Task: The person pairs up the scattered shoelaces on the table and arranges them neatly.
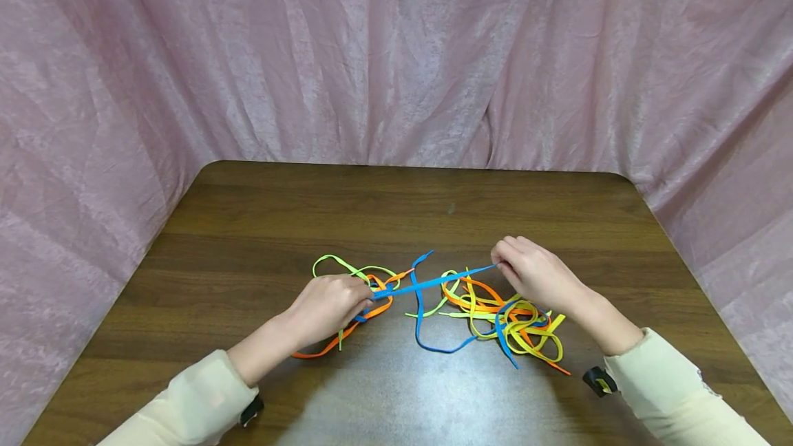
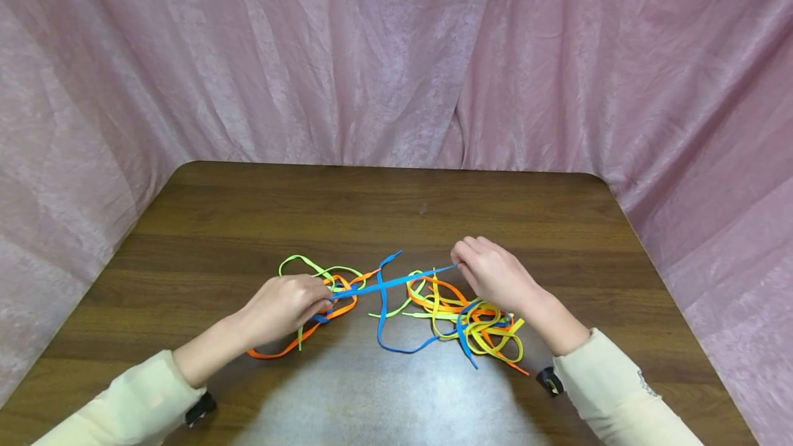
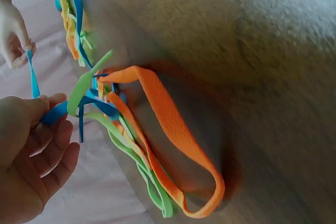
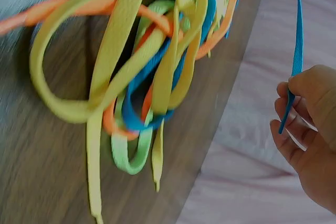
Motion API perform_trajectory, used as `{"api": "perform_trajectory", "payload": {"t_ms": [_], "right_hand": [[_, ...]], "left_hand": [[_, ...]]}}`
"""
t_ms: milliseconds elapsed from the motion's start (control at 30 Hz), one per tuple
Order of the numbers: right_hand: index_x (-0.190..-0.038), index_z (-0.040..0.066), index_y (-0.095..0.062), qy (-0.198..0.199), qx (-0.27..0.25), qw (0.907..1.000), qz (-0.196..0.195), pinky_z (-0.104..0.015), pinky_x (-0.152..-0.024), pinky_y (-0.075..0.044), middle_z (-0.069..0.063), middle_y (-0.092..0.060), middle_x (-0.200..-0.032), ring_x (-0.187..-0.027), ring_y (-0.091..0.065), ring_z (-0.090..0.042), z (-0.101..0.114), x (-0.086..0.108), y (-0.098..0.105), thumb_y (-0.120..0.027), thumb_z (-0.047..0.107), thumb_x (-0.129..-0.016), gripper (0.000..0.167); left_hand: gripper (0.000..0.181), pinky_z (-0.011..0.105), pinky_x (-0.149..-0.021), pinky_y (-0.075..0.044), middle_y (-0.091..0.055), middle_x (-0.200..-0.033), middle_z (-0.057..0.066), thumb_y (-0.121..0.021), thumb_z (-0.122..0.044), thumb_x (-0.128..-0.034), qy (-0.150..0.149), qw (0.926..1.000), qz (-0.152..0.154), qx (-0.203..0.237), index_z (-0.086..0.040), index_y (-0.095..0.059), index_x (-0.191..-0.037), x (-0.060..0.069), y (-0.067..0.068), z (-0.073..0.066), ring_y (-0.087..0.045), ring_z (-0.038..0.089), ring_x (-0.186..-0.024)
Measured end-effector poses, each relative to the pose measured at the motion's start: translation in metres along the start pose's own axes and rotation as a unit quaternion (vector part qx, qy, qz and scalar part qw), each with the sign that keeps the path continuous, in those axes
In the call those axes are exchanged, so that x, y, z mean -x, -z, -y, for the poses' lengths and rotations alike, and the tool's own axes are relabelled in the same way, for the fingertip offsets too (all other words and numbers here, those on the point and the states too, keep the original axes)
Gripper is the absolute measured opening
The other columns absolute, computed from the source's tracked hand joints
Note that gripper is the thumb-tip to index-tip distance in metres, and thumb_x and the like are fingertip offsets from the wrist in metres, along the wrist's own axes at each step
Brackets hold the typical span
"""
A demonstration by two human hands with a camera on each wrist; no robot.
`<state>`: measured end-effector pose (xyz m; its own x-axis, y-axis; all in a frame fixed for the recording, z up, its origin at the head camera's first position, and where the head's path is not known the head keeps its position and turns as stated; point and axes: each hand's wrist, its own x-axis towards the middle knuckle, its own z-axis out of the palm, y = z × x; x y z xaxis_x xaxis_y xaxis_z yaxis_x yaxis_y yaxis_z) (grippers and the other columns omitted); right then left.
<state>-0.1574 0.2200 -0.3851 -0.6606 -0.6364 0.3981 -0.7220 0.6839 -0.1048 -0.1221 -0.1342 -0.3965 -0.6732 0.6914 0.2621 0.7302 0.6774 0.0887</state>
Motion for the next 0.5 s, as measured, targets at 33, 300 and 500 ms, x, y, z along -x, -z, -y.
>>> {"api": "perform_trajectory", "payload": {"t_ms": [33,300,500], "right_hand": [[-0.079,0.014,-0.050,-0.005,0.001,1.0000,0.001,-0.025,-0.061,-0.039,0.008,-0.045,-0.075,-0.070,-0.042,-0.009,-0.002,0.002,0.002,-0.062,-0.001,-0.079,0.019],[-0.080,0.012,-0.050,-0.034,0.009,0.9993,-0.015,-0.026,-0.059,-0.038,0.007,-0.048,-0.075,-0.069,-0.043,-0.010,-0.021,0.013,0.013,-0.061,-0.004,-0.076,0.020],[-0.080,0.011,-0.052,-0.045,0.017,0.9984,-0.031,-0.027,-0.058,-0.038,0.007,-0.051,-0.075,-0.067,-0.044,-0.009,-0.032,0.020,0.019,-0.062,-0.006,-0.073,0.021]], "left_hand": [[0.025,0.017,-0.046,-0.029,-0.041,-0.061,-0.015,-0.067,-0.018,-0.0832,0.001,1.0000,-0.002,0.000,-0.021,-0.051,-0.064,0.001,0.001,0.001,-0.036,0.003,-0.054],[0.023,0.017,-0.047,-0.033,-0.042,-0.063,-0.014,-0.066,-0.016,-0.0839,0.010,0.9999,-0.014,-0.002,-0.020,-0.050,-0.067,0.003,0.007,0.007,-0.039,0.006,-0.056],[0.028,0.018,-0.046,-0.032,-0.041,-0.062,-0.014,-0.066,-0.019,-0.0843,0.011,0.9997,-0.018,-0.012,-0.021,-0.047,-0.064,0.004,0.007,0.010,-0.039,0.005,-0.055]]}}
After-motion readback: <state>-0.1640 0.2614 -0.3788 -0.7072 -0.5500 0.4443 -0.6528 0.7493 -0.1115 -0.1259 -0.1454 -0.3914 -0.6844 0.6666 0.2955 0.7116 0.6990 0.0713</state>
